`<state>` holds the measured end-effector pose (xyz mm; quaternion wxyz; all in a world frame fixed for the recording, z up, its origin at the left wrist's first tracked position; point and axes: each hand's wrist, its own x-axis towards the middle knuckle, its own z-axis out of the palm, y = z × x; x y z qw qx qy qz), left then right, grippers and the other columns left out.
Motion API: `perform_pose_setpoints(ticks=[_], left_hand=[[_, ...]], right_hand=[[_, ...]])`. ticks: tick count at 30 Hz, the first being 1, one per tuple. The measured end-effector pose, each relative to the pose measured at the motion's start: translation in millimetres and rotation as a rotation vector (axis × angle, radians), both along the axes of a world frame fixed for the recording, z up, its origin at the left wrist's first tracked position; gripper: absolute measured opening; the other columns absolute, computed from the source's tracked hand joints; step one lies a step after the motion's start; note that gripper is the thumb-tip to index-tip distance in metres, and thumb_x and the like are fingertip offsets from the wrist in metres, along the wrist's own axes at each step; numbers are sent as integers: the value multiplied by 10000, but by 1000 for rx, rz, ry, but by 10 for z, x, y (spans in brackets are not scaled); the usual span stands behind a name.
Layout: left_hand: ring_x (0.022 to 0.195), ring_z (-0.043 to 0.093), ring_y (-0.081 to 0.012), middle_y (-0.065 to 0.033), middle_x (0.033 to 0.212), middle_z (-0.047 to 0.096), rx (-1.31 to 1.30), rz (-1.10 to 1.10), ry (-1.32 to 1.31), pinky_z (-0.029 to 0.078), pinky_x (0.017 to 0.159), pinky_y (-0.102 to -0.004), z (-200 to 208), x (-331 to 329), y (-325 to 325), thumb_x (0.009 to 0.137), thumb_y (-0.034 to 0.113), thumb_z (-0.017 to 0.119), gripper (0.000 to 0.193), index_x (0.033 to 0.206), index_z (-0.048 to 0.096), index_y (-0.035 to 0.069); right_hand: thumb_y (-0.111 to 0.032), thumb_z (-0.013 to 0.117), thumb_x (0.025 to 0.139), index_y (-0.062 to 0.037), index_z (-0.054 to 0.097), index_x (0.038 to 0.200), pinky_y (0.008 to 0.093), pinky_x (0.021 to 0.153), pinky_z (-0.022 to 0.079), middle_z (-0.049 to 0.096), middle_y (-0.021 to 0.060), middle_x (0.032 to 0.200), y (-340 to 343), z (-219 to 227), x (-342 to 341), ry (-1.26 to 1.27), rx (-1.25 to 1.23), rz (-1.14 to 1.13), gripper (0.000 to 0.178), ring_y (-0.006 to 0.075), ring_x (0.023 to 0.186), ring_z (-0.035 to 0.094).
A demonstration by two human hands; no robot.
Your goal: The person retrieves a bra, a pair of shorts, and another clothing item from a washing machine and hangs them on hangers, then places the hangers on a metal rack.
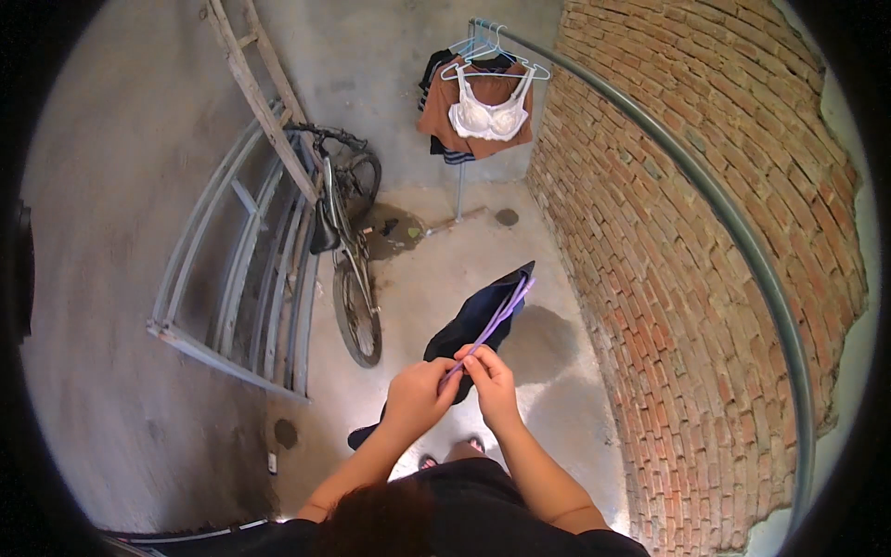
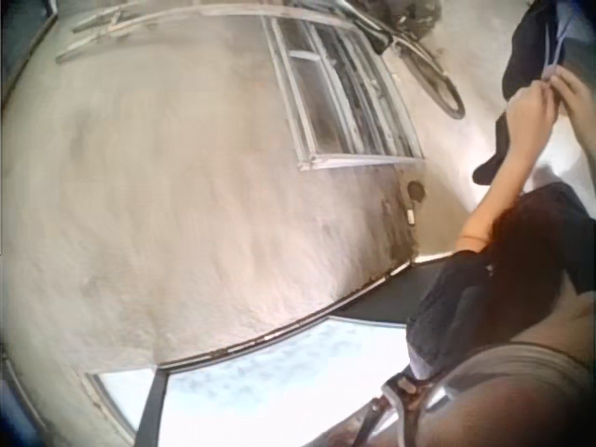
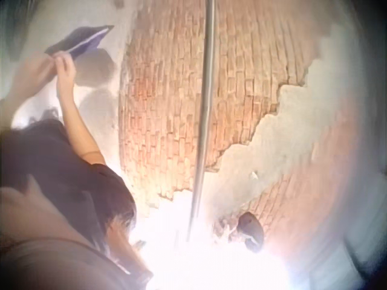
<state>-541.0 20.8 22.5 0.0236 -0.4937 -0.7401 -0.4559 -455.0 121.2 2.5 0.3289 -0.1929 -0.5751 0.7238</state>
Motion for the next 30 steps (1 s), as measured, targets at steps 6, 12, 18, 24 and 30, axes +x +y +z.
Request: perform_pose_setpoints(ticks=[6,12,18,24,30], left_hand=[[779,531,-307,-100,802,556,102,60,143,441,672,-373,160,-977,644,784,93,605,85,844,589,35],[728,583,-297,-111,812,584,5,77,208,462,627,-359,298,-1978,1307,820,106,582,68,844,586,43],[706,619,-280,-121,774,622,117,-13,94,477,637,-324,616,-2927,2018,847,97,550,95,873,594,17],[700,637,-280,-102,756,650,162,-208,5,483,615,-339,1012,-3834,2878,871,105,516,101,900,589,42],[657,629,-142,-103,704,656,266,-510,-104,471,624,-272,1490,-4608,4081,885,89,491,142,888,591,-11]], right_hand=[[-124,492,898,-11,585,912,214,725,398,577,8,840,838,98,-1064,14,143,-32,147,78,784,507],[-75,506,897,32,574,924,228,744,435,562,36,884,1614,316,-2100,86,145,53,130,90,781,529],[-35,491,896,39,561,934,229,727,453,551,53,904,2272,729,-2987,137,277,37,109,101,764,542],[23,473,856,43,485,1084,248,754,465,551,89,953,2944,1110,-3763,192,311,-71,229,120,848,560],[-2,510,770,54,501,1102,251,701,451,577,75,888,3950,1729,-4338,120,443,-228,336,132,785,558]])
